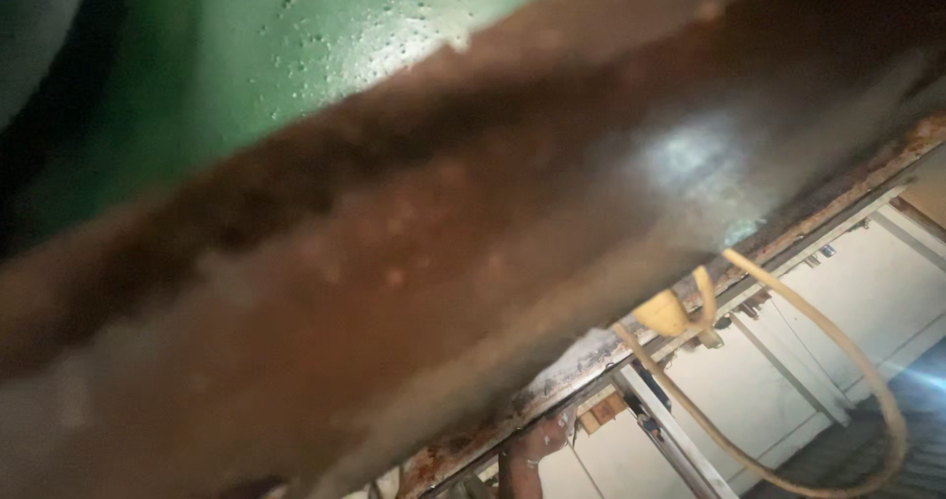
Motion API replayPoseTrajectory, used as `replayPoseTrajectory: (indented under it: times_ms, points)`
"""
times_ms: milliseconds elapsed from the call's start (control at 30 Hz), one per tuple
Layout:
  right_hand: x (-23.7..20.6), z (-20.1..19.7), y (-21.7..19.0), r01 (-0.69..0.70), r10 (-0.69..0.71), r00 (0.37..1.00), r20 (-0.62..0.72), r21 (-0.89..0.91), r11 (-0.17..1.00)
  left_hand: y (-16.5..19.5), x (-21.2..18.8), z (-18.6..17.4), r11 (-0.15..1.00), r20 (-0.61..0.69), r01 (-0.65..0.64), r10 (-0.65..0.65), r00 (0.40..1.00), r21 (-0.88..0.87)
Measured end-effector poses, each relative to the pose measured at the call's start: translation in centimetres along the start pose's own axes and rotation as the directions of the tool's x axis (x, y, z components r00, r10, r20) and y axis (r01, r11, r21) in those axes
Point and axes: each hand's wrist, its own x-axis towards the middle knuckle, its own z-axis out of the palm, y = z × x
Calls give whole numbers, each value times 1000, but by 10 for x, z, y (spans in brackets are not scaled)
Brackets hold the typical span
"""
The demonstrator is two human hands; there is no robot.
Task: The person uses a spanner to tighten fasteners on a bolted metal frame of an electrical assembly, working around the frame edge. They then lift and position a white insulated bar across the assembly, holding it in place while continuing to work on the fasteners beneath it.
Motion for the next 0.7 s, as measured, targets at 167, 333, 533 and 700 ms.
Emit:
replayPoseTrajectory:
  times_ms: [167, 333, 533, 700]
  points:
    - [6, 1, -13, -145, 138, 989, 51, 472, 870, -13, -14, -20, 998, -17, 59, -58, 998, 12]
    - [9, 6, -26, -289, 257, 953, 157, 722, 629, -8, -5, -36, 996, -35, 74, -73, 997, 44]
    - [12, 9, -42, -258, 200, 960, 196, 896, 361, 28, 58, -22, 994, 9, 50, -51, 999, 101]
    - [28, 7, -49, -404, 331, 892, 307, 870, 283, 38, 76, -23, 979, 95, 82, -101, 990, 186]
